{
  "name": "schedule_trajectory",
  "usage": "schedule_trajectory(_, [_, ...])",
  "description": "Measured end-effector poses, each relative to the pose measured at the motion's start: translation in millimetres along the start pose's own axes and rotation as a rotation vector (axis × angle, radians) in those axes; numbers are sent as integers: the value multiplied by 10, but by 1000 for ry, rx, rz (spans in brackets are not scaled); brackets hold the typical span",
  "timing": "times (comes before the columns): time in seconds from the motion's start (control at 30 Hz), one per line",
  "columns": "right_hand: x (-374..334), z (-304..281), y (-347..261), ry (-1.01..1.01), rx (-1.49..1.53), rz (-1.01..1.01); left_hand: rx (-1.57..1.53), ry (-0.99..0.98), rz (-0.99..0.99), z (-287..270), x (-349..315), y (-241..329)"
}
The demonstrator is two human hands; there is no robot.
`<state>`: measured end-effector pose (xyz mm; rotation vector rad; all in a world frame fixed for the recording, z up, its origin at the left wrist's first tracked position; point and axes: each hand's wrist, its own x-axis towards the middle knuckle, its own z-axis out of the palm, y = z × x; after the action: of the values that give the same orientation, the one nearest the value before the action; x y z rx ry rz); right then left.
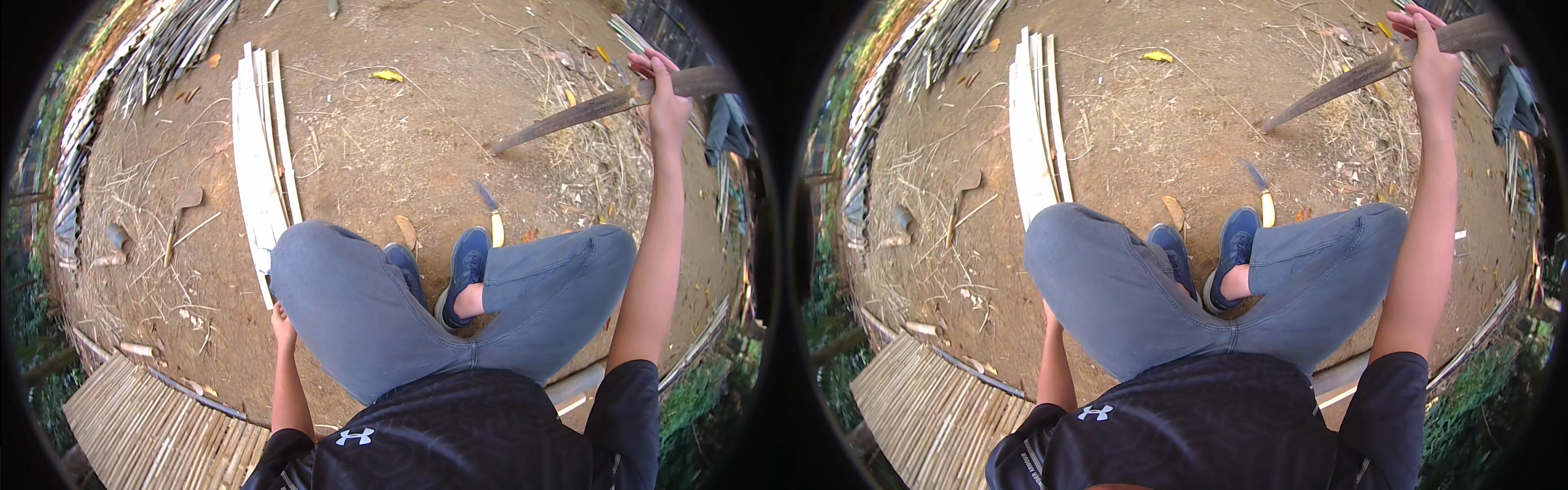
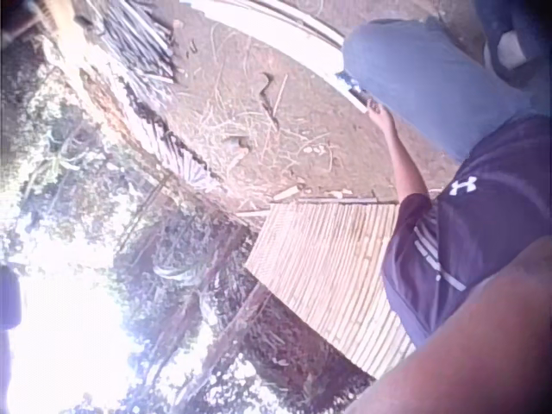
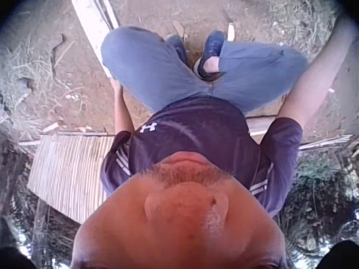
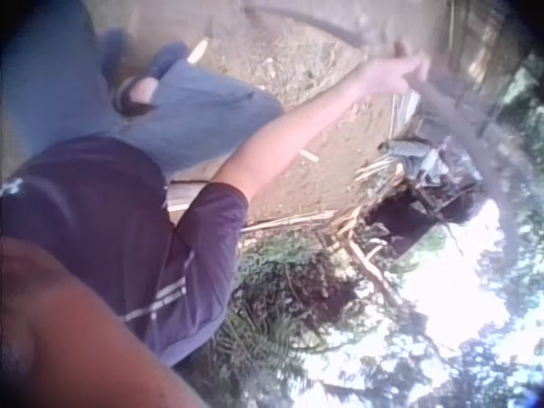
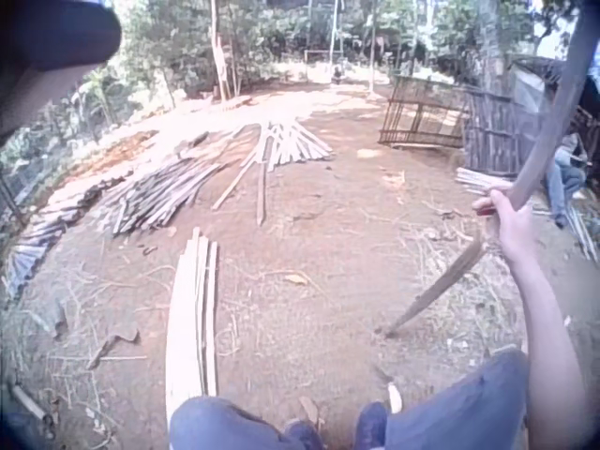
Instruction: The person shaves and smooths a long piece of bamboo using a knife while sitting in an outdoor yard.
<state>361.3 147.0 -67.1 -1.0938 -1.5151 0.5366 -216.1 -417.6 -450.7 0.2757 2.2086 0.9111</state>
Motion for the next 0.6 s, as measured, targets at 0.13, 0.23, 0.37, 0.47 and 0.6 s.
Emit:
schedule_trajectory(0.13, [-220,-140,-94,134,-111,59,294,130,145,279,224,248])
schedule_trajectory(0.23, [-215,-347,57,120,-196,68,392,235,230,383,266,370])
schedule_trajectory(0.37, [-155,-618,181,27,-280,82,503,350,289,663,369,824])
schedule_trajectory(0.47, [-108,-603,238,-9,-325,92,490,370,285,694,375,794])
schedule_trajectory(0.6, [-108,-858,284,-7,-376,72,654,309,148,753,378,824])
